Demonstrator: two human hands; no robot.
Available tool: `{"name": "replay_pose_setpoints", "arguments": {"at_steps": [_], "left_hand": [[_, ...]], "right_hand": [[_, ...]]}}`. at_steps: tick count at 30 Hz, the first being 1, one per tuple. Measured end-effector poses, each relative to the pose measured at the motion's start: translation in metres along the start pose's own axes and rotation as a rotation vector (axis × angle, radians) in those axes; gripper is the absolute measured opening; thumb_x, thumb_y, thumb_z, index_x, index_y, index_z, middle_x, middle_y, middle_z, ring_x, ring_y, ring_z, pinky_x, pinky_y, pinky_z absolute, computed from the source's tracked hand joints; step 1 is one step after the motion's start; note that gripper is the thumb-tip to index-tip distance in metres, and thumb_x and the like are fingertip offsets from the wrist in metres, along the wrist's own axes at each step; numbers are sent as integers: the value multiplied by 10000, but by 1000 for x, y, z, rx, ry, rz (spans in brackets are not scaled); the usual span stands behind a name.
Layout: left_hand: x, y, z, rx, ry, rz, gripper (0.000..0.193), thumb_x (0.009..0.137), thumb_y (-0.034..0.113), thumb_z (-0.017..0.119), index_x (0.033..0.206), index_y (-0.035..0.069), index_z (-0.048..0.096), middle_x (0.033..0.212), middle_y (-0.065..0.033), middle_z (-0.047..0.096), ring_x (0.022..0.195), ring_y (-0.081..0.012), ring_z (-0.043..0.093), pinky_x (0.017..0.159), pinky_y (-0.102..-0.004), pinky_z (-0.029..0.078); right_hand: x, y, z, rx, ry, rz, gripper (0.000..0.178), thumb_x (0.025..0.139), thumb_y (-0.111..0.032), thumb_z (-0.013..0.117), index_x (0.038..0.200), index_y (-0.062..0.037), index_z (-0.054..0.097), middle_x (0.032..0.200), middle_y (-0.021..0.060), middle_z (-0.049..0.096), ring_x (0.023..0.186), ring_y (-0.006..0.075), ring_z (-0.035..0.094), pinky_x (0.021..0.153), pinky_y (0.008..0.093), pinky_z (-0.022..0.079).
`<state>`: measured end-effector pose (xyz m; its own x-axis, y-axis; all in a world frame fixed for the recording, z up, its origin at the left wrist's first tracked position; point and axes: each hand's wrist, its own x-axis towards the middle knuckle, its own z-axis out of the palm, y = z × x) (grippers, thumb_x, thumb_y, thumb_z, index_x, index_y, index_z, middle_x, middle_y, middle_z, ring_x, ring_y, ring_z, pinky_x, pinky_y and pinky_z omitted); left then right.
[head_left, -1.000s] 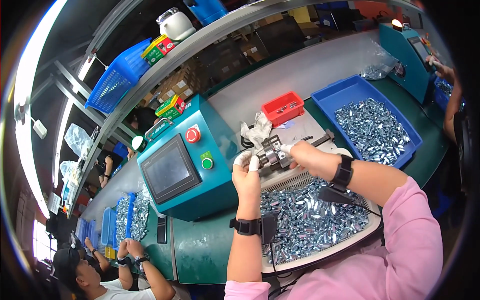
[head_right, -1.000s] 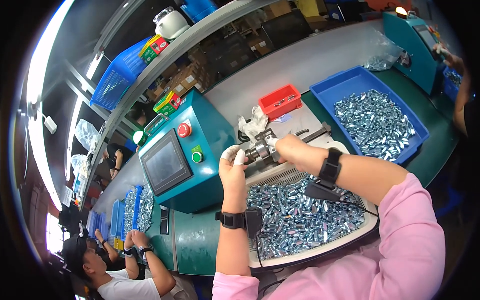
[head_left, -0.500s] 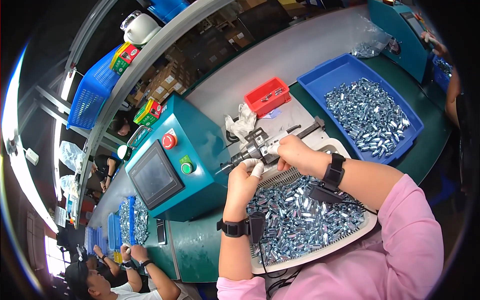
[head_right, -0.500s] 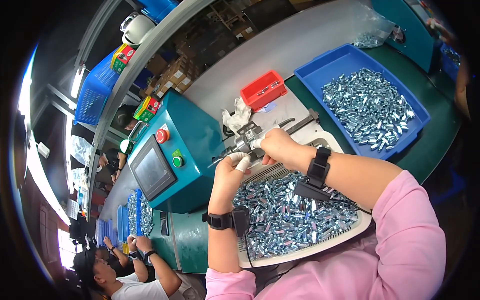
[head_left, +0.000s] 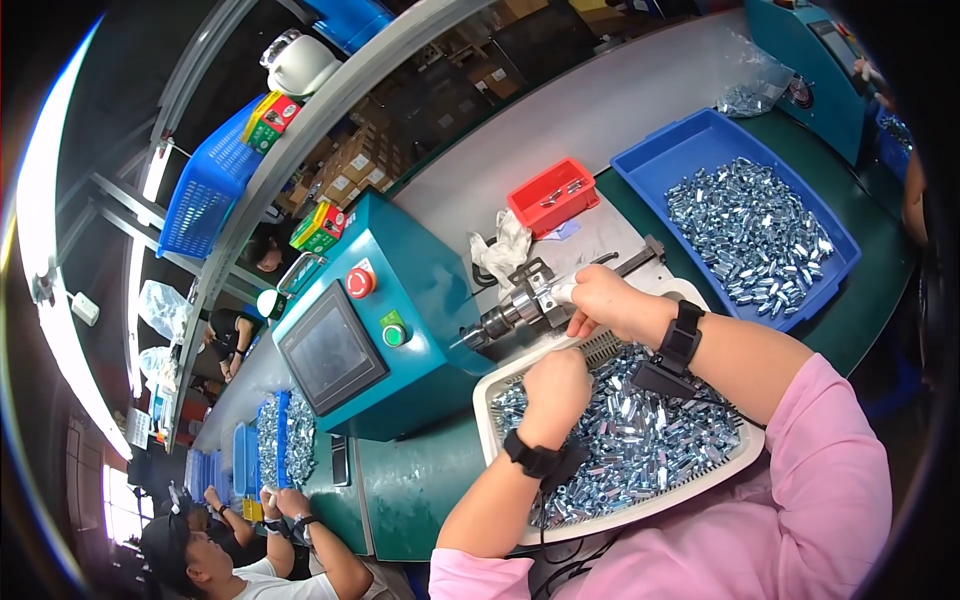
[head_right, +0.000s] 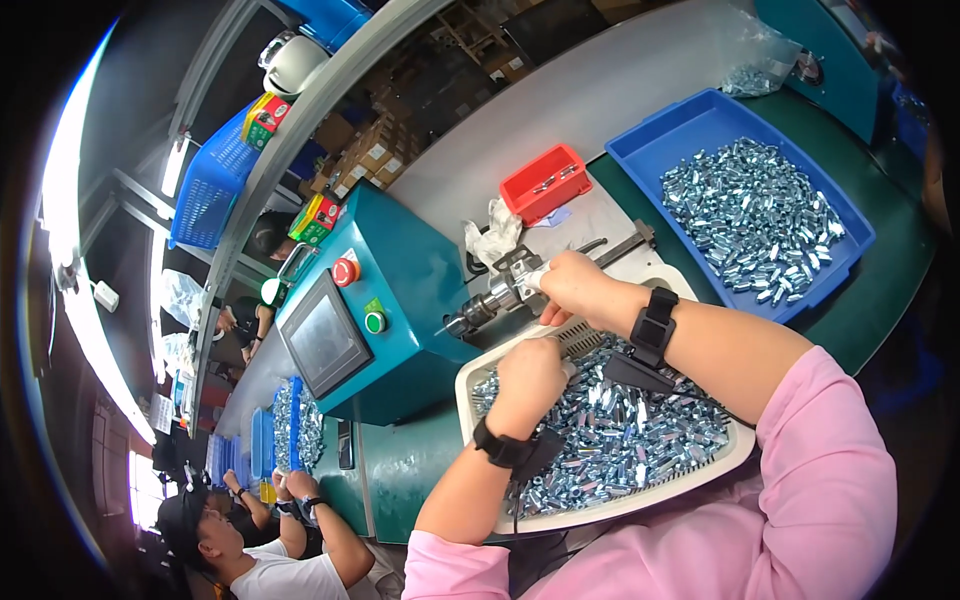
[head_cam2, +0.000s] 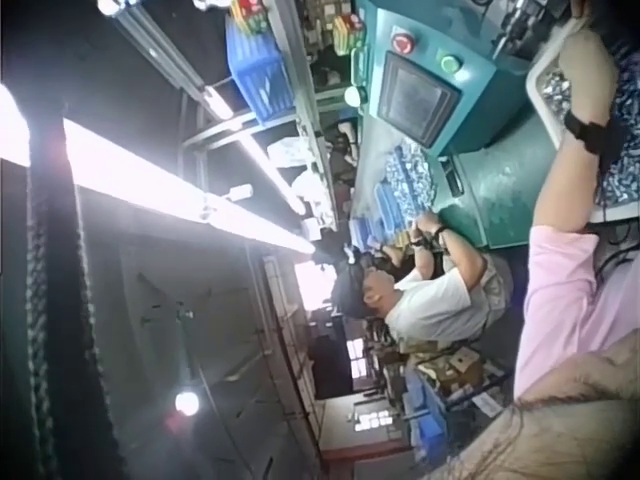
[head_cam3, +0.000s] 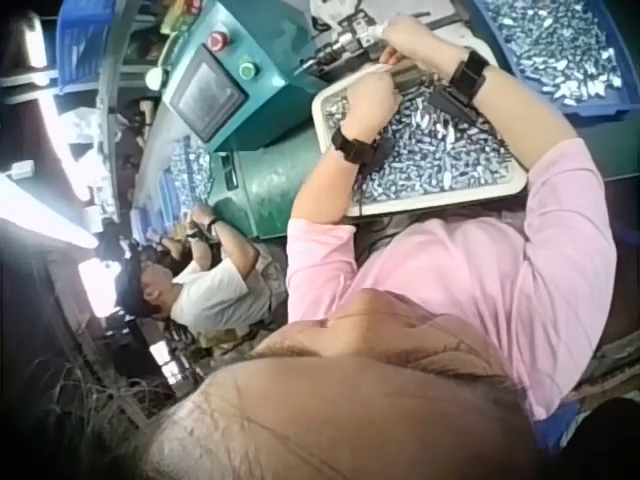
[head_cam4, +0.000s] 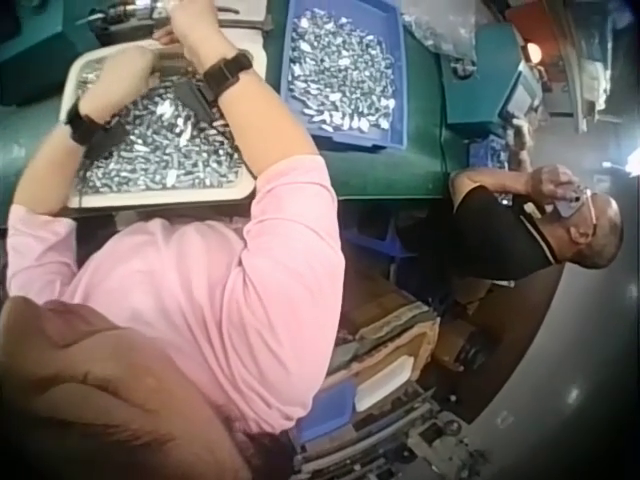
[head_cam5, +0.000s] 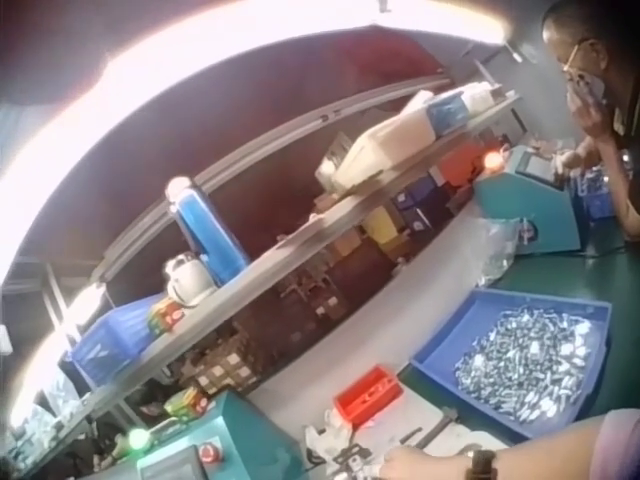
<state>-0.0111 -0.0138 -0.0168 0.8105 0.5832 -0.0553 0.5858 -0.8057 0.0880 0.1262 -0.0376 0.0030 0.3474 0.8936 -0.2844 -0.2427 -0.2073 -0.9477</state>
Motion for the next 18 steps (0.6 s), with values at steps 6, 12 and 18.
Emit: {"name": "replay_pose_setpoints", "arguments": {"at_steps": [6, 12, 18], "left_hand": [[-1, -8, -2, -145, 44, 138, 254, 706, 159, 641, 927, 35, 658, 762, -189, 627, 722, -326, 612, 668, -395, 472], [-4, -11, -11, -421, 61, 326, 262, 748, 132, 599, 986, 27, 631, 757, -207, 616, 757, -363, 593, 714, -404, 457], [-1, -11, -9, -457, 78, 354, 245, 774, 143, 585, 985, 26, 627, 786, -217, 618, 784, -386, 588, 733, -408, 459]], "right_hand": [[10, 3, -10, -339, 81, -153, 238, 775, -145, 535, 739, 85, 588, 656, 146, 613, 488, 210, 605, 455, 306, 484], [22, -15, -12, -689, 47, -35, 291, 743, -266, 611, 719, 23, 633, 684, 142, 636, 542, 216, 617, 484, 334, 484], [26, -14, 11, -1356, 301, -539, 209, 684, -214, 586, 752, -38, 674, 763, 150, 652, 708, 266, 647, 599, 386, 503]]}}
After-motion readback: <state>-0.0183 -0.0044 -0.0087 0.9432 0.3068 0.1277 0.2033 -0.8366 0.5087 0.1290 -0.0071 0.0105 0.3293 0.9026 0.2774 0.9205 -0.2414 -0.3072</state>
